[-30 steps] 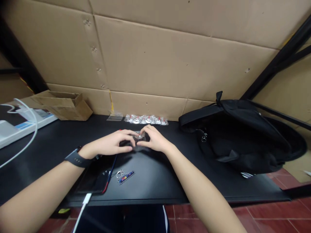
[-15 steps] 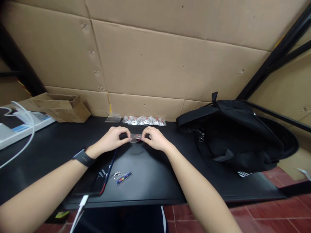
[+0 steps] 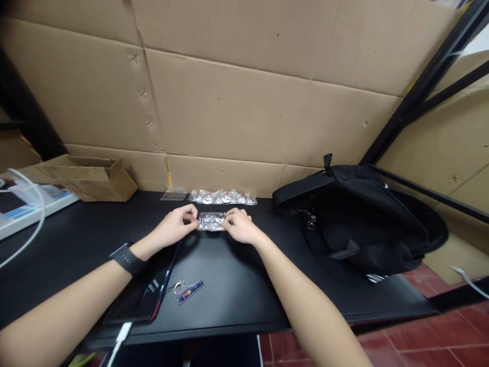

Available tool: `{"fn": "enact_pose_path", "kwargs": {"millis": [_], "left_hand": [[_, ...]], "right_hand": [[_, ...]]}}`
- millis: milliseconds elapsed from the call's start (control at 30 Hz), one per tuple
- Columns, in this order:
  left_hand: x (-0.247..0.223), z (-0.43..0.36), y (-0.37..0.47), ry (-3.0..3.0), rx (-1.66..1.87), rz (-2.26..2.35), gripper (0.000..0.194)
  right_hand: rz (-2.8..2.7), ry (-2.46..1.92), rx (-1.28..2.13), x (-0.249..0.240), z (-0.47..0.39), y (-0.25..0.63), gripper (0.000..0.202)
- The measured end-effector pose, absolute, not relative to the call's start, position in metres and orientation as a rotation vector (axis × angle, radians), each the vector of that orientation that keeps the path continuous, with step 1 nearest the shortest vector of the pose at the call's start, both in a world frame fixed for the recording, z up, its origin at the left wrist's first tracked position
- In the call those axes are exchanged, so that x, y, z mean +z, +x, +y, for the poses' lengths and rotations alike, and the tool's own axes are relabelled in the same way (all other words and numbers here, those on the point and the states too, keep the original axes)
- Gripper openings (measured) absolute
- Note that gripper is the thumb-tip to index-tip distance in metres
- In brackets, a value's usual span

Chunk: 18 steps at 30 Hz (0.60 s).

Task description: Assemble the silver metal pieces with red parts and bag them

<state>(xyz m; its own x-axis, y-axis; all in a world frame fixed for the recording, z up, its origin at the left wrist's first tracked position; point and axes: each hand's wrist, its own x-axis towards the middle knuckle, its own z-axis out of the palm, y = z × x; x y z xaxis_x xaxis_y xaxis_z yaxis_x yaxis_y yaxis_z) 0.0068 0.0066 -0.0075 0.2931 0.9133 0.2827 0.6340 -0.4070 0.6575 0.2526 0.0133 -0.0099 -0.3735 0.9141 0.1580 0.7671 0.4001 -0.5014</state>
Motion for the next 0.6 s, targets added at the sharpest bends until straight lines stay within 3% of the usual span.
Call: {"fn": "enact_pose_path", "kwargs": {"millis": [100,167,267,333,600], "left_hand": [[-0.003,0.001,0.007,2.338,0.795,1.399,0.008],[-0.004,0.0,0.007,2.448,0.733,1.405,0.018],[-0.008,0.0,0.006,2.565,0.673,1.384,0.031],[-0.011,0.0,0.006,2.616,0.63,1.376,0.032],[-0.018,0.003,0.003,2.685,0.546,1.385,0.027]], "right_hand": [[-2.241,-1.523,0.393,-0.013,0.008,0.247,0.023],[-2.206,-1.521,0.361,-0.015,0.005,0.243,0.012],[-2.234,-1.421,0.347,-0.015,0.002,0.241,0.041],[-2.334,-1.337,0.319,-0.016,0.001,0.242,0.047],[-2.429,-1.353,0.281,-0.017,0.003,0.243,0.024]]}}
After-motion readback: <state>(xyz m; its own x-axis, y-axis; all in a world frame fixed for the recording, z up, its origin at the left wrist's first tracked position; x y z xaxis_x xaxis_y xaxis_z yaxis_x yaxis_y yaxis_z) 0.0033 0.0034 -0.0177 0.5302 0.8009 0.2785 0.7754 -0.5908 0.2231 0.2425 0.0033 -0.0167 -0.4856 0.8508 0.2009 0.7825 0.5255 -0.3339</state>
